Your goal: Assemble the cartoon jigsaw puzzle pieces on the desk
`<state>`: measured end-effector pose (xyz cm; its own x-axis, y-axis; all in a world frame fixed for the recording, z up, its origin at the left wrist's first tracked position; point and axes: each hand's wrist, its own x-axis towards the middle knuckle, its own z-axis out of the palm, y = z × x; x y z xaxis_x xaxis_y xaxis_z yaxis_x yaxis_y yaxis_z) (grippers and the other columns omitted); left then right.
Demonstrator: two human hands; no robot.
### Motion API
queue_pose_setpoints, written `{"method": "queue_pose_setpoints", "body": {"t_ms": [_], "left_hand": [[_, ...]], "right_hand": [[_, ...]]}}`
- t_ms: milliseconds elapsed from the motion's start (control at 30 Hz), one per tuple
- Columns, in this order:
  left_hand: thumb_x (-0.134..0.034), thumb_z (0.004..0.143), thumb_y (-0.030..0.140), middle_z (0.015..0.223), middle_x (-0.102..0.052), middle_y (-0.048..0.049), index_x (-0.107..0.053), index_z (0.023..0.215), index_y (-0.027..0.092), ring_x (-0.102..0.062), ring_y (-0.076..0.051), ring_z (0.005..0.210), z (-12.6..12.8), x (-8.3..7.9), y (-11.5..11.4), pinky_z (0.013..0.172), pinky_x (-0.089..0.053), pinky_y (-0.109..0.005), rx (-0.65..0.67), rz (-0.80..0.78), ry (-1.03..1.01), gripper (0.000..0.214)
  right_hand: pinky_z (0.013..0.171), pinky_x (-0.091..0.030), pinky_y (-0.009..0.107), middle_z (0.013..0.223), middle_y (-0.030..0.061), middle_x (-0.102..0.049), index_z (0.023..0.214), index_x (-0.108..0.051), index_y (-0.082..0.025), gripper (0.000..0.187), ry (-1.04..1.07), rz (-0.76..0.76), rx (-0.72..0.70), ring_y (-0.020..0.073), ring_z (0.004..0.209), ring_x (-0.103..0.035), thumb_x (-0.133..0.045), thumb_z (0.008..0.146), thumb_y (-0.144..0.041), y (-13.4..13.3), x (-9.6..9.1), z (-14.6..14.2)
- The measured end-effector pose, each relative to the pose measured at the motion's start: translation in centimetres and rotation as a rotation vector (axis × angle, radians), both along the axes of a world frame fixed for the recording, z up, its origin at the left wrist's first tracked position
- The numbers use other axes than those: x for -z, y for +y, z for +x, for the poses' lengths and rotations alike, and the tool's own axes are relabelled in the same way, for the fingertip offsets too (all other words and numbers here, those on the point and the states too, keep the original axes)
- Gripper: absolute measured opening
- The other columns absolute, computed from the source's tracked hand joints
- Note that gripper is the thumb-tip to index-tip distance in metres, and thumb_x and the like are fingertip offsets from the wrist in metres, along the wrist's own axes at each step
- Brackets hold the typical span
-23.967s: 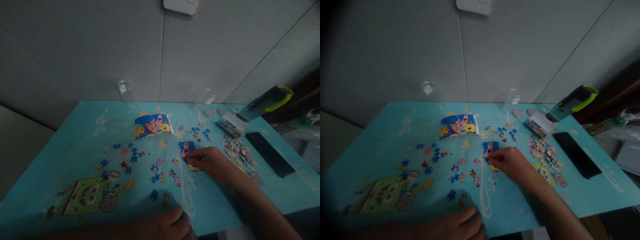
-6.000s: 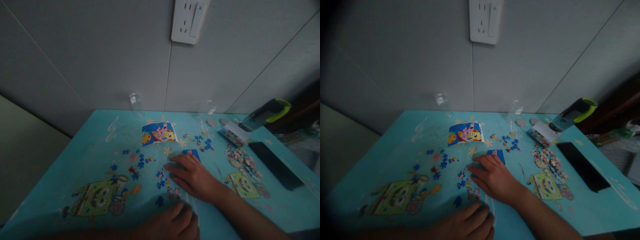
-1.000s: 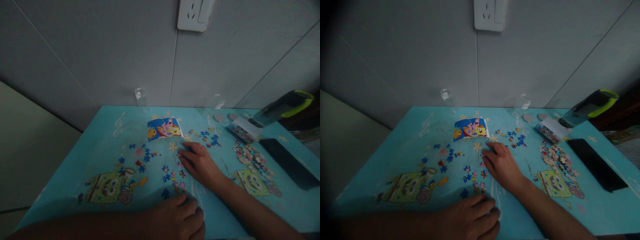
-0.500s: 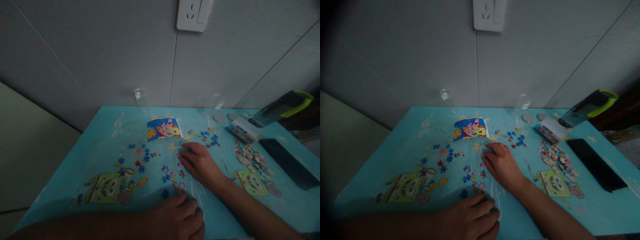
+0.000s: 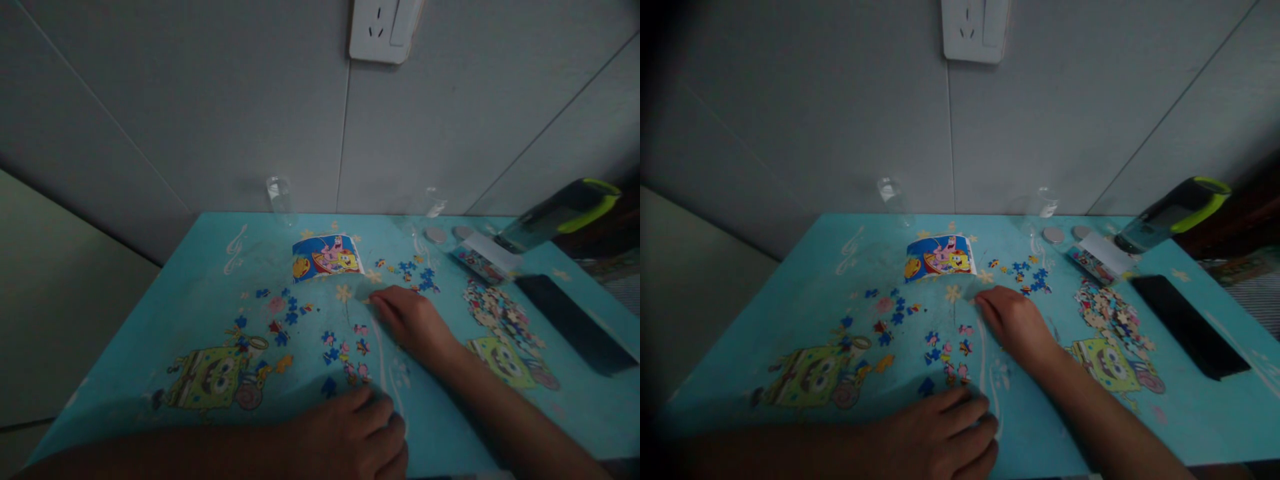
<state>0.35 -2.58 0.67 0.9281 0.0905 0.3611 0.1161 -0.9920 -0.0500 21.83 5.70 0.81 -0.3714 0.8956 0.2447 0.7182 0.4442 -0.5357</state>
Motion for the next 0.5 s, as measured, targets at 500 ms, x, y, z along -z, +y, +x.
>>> {"method": "queue_pose_setpoints", "body": {"t_ms": [500], "left_hand": [[-0.059,0.101,0.027,0.113,-0.07,-0.0112,-0.068,0.112,0.014,-0.065,-0.023,0.105,-0.1,0.1,-0.3,0.091,-0.054,-0.04,-0.007,-0.002,0.011,0.019]], "right_hand": [[0.072,-0.061,0.034,0.086,0.0062,-0.079,0.099,-0.077,-0.02,0.034,0.607,-0.359,0.243,0.0199,0.076,-0.073,-0.076,0.085,-0.051,1.4,-1.4,3.3]]}}
